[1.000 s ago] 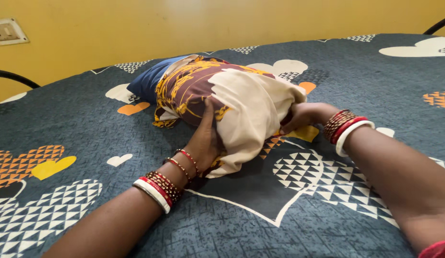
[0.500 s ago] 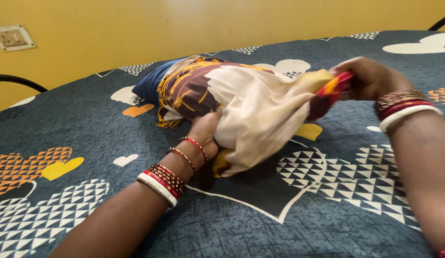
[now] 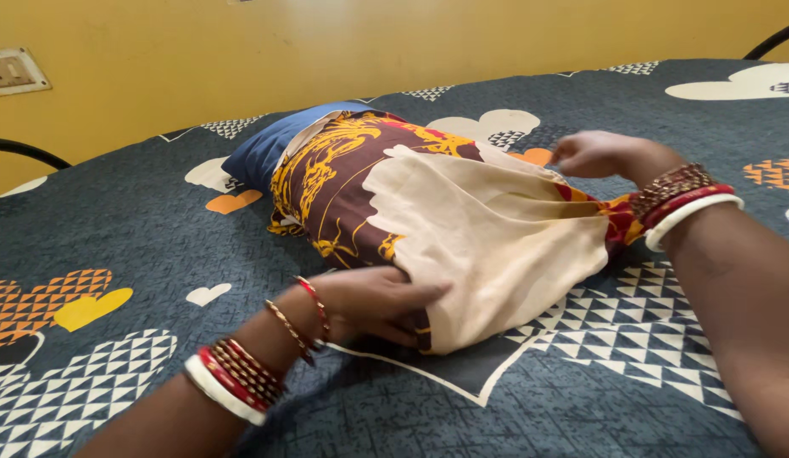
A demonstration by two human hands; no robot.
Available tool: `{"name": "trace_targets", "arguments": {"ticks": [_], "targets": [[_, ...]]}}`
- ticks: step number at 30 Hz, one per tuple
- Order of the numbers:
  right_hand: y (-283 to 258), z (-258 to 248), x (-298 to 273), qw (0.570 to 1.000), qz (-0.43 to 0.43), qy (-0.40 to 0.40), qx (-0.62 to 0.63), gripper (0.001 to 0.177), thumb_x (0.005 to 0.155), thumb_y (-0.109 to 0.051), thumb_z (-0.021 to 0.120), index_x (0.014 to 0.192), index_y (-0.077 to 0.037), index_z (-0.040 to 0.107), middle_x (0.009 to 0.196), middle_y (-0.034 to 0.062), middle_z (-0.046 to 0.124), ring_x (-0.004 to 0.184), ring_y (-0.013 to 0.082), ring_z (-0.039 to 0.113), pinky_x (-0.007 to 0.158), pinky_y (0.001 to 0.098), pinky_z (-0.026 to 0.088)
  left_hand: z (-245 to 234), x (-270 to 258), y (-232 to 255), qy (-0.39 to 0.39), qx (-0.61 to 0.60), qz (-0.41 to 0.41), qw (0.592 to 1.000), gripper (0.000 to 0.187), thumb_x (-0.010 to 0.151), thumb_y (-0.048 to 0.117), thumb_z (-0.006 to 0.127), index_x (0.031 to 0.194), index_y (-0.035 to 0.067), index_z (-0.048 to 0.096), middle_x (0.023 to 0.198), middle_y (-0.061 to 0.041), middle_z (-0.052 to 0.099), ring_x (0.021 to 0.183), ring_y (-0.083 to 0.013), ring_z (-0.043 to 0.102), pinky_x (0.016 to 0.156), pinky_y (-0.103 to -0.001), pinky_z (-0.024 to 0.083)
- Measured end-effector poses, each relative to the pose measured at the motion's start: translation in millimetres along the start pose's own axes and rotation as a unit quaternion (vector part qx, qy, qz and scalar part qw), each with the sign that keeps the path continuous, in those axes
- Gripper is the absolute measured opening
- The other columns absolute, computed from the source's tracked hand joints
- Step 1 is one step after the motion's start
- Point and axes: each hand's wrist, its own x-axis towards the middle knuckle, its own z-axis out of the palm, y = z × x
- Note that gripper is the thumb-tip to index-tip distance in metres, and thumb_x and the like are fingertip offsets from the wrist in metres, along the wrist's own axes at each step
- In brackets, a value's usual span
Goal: The person puts a pillow into a pillowcase by hand and smooths the fabric over the pillow's surface.
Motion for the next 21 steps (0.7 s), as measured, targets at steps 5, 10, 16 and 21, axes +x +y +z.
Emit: {"name": "trace_targets", "arguments": {"ticks": [5, 10, 16, 21], "targets": [[-134.0, -2.1, -46.5, 0.997, -0.034, -0.031, -0.058, 0.050, 0.089, -0.045, 0.066, 0.133, -0.021, 0.067, 0.137, 0.0125, 0.065, 0.127, 0.0297, 0.061, 0.106, 0.0423, 0.047, -85.6, -28.0, -0.9, 0.128, 0.168, -0.070, 0.975, 0.076, 0.089, 0.070, 0.047, 0.119, 0.007, 0.076, 0.115, -0.006, 0.081, 0.091, -0.0132, 0.075, 0.079, -0.030, 0.060], [-166.2, 19.2, -41.4, 0.987, -0.145, 0.050, -0.041, 0.051, 0.093, -0.050, 0.056, 0.131, -0.017, 0.064, 0.128, 0.0170, 0.064, 0.119, 0.0345, 0.061, 0.101, 0.0456, 0.048, -117.4, -19.4, -20.3, 0.313, 0.053, -0.050, 0.947, 0.088, 0.087, 0.080, 0.045, 0.123, 0.005, 0.073, 0.103, -0.010, 0.078, 0.088, -0.0220, 0.073, 0.084, -0.037, 0.060], [-107.7, 29.4, -13.7, 0.996, -0.034, 0.075, -0.033, 0.058, 0.099, -0.054, 0.052, 0.137, -0.011, 0.061, 0.128, 0.0249, 0.067, 0.122, 0.0403, 0.062, 0.103, 0.0487, 0.048, -129.1, 12.9, -19.8, 0.238, -0.216, 0.084, 0.943, 0.086, 0.080, 0.072, 0.064, 0.141, 0.011, 0.057, 0.111, -0.010, 0.072, 0.080, -0.0235, 0.071, 0.075, -0.040, 0.059], [-78.9, 31.3, 9.7, 0.998, 0.046, 0.023, 0.041, 0.061, 0.100, -0.052, 0.046, 0.143, -0.011, 0.056, 0.130, 0.0234, 0.071, 0.121, 0.0384, 0.067, 0.105, 0.0477, 0.050, -153.8, 48.7, -0.1, 0.222, -0.326, 0.142, 0.908, 0.074, 0.085, 0.054, 0.069, 0.142, 0.008, 0.053, 0.126, -0.013, 0.074, 0.100, -0.0246, 0.077, 0.087, -0.045, 0.064]]}}
